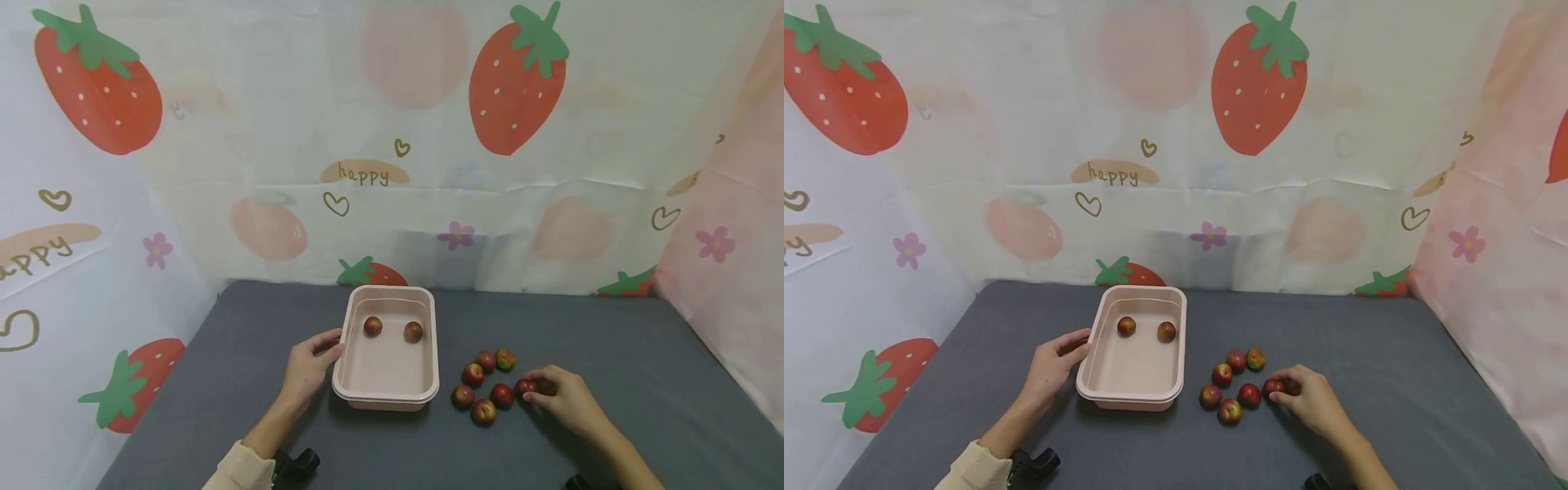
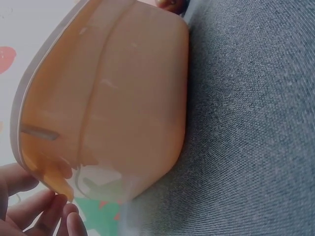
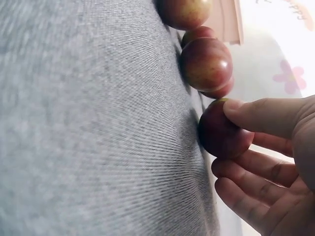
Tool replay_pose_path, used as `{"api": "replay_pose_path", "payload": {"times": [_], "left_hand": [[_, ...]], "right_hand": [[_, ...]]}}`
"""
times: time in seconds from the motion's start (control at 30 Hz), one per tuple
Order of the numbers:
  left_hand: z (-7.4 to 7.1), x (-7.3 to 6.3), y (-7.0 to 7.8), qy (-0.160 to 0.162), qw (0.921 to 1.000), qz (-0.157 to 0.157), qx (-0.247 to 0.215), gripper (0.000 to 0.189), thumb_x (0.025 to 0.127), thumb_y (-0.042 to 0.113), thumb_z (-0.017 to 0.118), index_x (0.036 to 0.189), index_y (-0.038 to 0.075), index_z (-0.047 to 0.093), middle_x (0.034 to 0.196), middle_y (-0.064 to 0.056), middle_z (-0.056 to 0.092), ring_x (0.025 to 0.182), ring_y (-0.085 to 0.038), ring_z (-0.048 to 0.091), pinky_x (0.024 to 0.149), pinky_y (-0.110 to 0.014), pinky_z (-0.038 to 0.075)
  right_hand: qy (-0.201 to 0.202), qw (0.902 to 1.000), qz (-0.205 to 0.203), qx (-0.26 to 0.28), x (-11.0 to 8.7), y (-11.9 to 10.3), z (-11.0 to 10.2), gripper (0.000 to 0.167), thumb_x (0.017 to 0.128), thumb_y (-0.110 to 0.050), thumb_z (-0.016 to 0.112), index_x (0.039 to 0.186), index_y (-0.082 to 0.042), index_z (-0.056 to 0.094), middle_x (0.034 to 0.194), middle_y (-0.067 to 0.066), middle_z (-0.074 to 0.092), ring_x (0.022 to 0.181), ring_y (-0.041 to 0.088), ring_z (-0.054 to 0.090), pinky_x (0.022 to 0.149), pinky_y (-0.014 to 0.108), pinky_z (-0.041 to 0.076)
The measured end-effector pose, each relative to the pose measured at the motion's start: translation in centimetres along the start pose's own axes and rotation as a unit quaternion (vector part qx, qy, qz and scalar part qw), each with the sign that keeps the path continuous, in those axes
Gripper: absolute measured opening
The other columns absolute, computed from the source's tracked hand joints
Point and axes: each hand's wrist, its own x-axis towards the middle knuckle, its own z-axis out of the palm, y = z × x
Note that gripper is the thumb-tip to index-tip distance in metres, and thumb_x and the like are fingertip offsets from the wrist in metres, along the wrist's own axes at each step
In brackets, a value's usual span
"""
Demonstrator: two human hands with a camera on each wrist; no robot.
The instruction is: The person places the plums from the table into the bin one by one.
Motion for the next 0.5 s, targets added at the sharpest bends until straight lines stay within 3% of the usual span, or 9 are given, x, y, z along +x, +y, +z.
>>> {"api": "replay_pose_path", "payload": {"times": [0.27,0.5], "left_hand": [[0.0,-0.1,0.1,0.001,1.0000,-0.002,-0.001,0.034,0.090,0.011,0.066,0.123,0.001,0.065,0.115,-0.019,0.069,0.110,-0.027,0.060,0.081,-0.021,0.045],[0.0,-0.2,0.1,-0.005,1.0000,0.000,0.000,0.035,0.092,0.011,0.064,0.126,0.002,0.064,0.118,-0.019,0.067,0.113,-0.027,0.059,0.089,-0.031,0.048]], "right_hand": [[0.019,0.9997,0.001,0.013,0.0,-0.3,-0.4,0.026,0.080,-0.014,0.078,0.103,-0.005,0.072,0.094,0.005,0.070,0.079,0.008,0.067,0.065,0.021,0.052],[0.021,0.9991,-0.027,0.027,0.1,-1.5,-1.6,0.028,0.081,-0.018,0.077,0.105,-0.005,0.071,0.097,0.006,0.069,0.082,0.006,0.067,0.068,0.019,0.053]]}}
